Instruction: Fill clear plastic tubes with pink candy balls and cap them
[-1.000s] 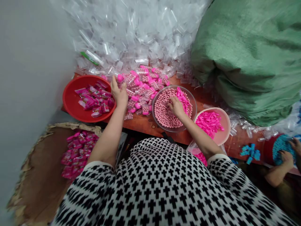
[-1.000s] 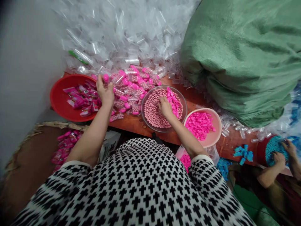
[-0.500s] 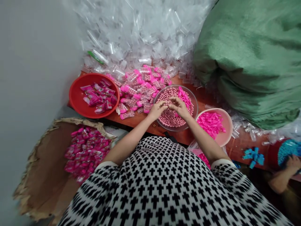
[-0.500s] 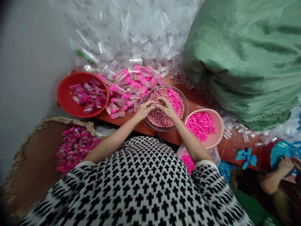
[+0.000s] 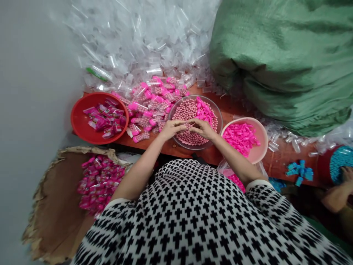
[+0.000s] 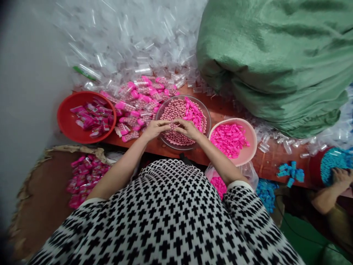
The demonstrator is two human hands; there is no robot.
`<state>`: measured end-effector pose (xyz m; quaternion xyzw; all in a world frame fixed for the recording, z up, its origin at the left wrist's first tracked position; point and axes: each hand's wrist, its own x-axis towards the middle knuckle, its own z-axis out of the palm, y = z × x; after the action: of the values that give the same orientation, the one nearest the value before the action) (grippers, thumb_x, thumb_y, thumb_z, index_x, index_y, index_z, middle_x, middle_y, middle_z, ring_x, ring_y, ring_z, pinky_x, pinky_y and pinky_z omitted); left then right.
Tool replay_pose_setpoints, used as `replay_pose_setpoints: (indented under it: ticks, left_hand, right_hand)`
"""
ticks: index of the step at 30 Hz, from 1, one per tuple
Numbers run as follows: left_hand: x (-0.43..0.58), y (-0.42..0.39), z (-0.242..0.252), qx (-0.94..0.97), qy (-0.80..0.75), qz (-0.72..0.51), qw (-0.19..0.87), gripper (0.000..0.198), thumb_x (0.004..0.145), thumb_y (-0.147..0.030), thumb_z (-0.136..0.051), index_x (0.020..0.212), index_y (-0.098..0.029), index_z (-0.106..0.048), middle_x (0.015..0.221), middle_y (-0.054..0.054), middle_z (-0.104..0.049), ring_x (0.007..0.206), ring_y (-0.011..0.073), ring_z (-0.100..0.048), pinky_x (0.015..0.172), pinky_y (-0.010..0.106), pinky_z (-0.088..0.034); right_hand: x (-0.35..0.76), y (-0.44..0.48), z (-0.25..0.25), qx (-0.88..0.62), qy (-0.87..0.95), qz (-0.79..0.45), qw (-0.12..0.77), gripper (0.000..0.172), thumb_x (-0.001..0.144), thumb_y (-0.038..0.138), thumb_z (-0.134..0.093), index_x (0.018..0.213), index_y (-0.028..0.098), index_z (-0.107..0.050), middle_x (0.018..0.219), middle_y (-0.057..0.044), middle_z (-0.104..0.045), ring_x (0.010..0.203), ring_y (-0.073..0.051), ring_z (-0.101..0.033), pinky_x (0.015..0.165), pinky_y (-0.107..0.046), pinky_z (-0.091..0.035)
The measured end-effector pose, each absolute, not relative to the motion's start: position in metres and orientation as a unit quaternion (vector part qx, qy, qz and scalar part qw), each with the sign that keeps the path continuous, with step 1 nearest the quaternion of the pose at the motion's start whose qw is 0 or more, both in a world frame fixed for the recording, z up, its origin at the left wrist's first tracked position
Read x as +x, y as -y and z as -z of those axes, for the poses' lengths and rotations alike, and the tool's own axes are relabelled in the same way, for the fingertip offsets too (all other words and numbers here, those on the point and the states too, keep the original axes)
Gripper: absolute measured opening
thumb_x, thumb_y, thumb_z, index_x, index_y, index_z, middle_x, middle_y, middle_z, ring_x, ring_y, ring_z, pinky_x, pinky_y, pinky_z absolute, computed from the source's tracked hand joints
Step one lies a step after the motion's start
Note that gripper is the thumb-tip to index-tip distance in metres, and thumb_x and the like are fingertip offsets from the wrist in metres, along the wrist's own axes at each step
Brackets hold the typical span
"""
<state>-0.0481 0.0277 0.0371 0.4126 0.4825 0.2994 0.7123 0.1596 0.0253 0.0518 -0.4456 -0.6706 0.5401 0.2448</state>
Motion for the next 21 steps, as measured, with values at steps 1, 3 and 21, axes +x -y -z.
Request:
replay_pose_setpoints:
  ticks: [1,3,21]
  left_hand:
    - [-0.047,-0.027,-0.037,0.406,-0.485,-0.297,0.715,0.053,0.060,-0.040,-0.082,0.103,-0.010,-0.073,0.078,0.006,-0.072,0.066,0.0191,-0.067,0.064,0.035,-0.058]
    - [-0.045,-0.026,-0.037,0.388,-0.493,-0.301,0.718,0.055,0.059,-0.042,-0.083,0.104,-0.011,-0.073,0.080,0.006,-0.073,0.069,0.0190,-0.067,0.065,0.034,-0.058]
    - [-0.044,-0.006,-0.023,0.269,-0.474,-0.429,0.720,0.049,0.058,-0.043,-0.086,0.094,-0.018,-0.063,0.093,0.002,-0.067,0.084,0.0150,-0.066,0.079,0.033,-0.060]
  right_hand:
    - [0.160,-0.024,-0.050,-0.448,0.659,-0.551,0.247,0.037,0.080,0.050,-0.065,0.103,0.020,-0.062,0.094,-0.003,-0.067,0.078,-0.016,-0.063,0.075,-0.029,-0.052]
    - [0.161,-0.021,-0.044,-0.462,0.624,-0.571,0.267,0.038,0.080,0.052,-0.064,0.101,0.020,-0.061,0.083,-0.001,-0.066,0.071,-0.015,-0.063,0.069,-0.028,-0.052]
    - [0.171,0.018,-0.035,-0.642,0.642,-0.394,0.139,0.033,0.092,0.040,-0.053,0.119,0.024,-0.064,0.114,-0.006,-0.070,0.099,-0.022,-0.066,0.093,-0.036,-0.050]
